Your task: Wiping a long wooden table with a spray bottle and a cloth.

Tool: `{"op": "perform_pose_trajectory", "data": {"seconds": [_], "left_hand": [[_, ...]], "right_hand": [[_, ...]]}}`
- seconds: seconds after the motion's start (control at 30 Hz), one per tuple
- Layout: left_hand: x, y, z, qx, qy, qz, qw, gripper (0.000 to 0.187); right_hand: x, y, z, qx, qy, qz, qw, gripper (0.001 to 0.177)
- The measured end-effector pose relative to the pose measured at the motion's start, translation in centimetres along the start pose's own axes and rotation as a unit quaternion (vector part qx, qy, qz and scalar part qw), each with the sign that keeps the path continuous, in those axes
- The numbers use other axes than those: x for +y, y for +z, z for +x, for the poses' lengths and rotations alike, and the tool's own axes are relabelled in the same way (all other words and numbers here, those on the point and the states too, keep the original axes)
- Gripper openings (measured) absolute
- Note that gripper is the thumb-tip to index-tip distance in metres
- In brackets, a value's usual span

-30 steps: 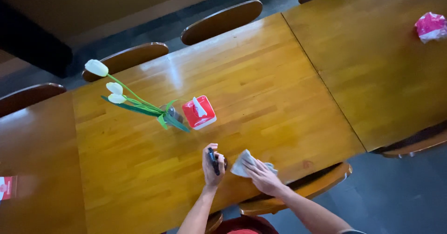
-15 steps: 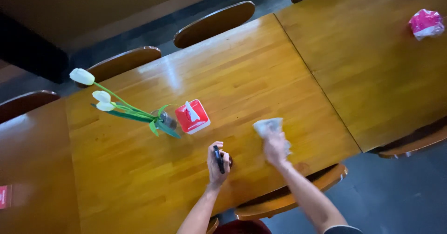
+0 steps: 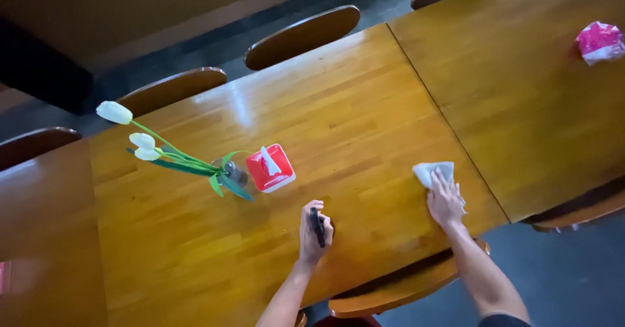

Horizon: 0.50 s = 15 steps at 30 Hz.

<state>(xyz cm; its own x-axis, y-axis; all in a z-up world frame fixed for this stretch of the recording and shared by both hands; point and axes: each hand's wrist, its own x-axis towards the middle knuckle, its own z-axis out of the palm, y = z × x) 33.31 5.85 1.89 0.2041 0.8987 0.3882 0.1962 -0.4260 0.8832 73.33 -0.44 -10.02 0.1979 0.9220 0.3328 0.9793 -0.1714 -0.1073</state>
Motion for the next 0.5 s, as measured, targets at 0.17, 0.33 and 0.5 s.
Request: {"op": "perform_pose_trajectory", "data": {"seconds": [0.17,0.33,0.5], "left_hand": [[0.2,-1.6,-1.1,0.008,-0.044,-0.119,0.992,0.031],[0.0,-3.7,-1.7,0.038,-0.075,-0.094,0.992,0.029],[-0.3,-7.1,-4.1,0.072,-0.097,-0.13,0.984,0.03]], "right_hand": [[-7.3,8.8,6.4,0.009,0.092,-0.04,0.995,0.054],[-19.3,4.4,2.4,-0.059,-0.111,0.213,0.969,0.057],[-19.9,-2.7,-3.7,-0.142,-0.24,0.304,0.911,0.065]]}}
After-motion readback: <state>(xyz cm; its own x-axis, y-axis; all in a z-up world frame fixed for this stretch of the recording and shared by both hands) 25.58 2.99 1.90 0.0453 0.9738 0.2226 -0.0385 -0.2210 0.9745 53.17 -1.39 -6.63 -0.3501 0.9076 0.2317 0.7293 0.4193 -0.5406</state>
